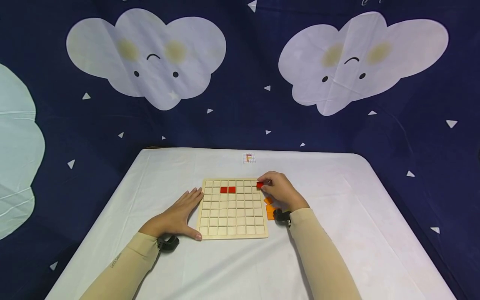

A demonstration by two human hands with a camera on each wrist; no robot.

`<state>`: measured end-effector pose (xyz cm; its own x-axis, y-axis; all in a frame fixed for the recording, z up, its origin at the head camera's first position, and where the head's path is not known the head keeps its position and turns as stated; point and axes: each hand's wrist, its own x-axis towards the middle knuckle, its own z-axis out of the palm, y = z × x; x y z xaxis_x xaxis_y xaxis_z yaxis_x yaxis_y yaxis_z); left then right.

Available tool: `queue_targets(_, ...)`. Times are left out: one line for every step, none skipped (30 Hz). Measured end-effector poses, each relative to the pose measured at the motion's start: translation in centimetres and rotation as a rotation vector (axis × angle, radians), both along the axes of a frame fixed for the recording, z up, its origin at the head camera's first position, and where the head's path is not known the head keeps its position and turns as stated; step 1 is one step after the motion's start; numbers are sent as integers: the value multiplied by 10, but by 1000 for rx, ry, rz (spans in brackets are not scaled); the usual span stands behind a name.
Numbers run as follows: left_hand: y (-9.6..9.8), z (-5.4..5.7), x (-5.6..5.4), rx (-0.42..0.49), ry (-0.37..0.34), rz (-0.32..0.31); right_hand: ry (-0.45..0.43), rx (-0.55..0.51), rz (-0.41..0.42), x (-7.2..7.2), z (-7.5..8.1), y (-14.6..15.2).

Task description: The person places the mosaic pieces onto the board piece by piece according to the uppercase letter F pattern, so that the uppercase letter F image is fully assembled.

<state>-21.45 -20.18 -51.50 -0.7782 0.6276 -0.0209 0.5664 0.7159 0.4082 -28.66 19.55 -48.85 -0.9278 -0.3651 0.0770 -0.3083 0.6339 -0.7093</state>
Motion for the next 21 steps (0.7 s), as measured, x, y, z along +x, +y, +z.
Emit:
queue_targets(0, 0, 0, 1, 0, 1, 7, -1, 7, -1, 0, -2)
queue_targets(0, 0, 0, 2, -2, 1, 17, 2, 17, -1, 0, -4)
queue_targets(0, 0, 0, 2, -3, 2, 27, -2, 26, -1, 0, -7)
queue_targets(0, 0, 0, 2, -3, 3, 33, -5, 33, -1, 0, -9)
queue_targets(0, 0, 0, 0, -3, 4, 42, -7, 41, -1, 0, -12)
queue_targets(0, 0, 0, 0, -4, 4, 48, -10, 51, -1, 1, -14)
queue_targets(0, 0, 0, -2, -4, 5, 56, -13, 62, -1, 1, -17)
queue_targets(0, 0, 0, -3, -3, 5, 62, -12, 75, -1, 1, -20)
queue_targets(0, 0, 1, -3, -4, 5, 65, -12, 85, -1, 1, -23)
queue_targets(0, 1, 1, -3, -4, 5, 68, -8, 97, -1, 2, -26)
queue_targets(0, 1, 1, -2, -5, 4, 72, -5, 108, -2, 2, -28)
queue_targets(0, 2, 1, -1, -5, 3, 75, -1, 120, -2, 2, -31)
queue_targets(0, 2, 1, -1, -4, 2, 75, 3, 130, -2, 3, -34)
queue_targets(0, 3, 1, 0, -3, 0, 76, 11, 141, -2, 3, -36)
queue_targets(0, 3, 2, 0, -3, 0, 73, 17, 149, -3, 3, -39)
queue_targets(0, 3, 1, -3, -1, 0, 73, 26, 157, -4, 3, -41)
queue_targets(0, 3, 1, -4, 0, 0, 71, 33, 163, -5, 4, -43)
queue_targets(0, 3, 1, -5, 0, 0, 69, 41, 171, -5, 4, -45)
queue_targets(0, 3, 1, -6, 0, 1, 67, 50, 177, -6, 4, -47)
queue_targets(0, 2, 1, -9, -1, 2, 66, 57, 182, -7, 4, -50)
queue_targets(0, 2, 1, -10, -3, 3, 63, 62, 187, -7, 4, -52)
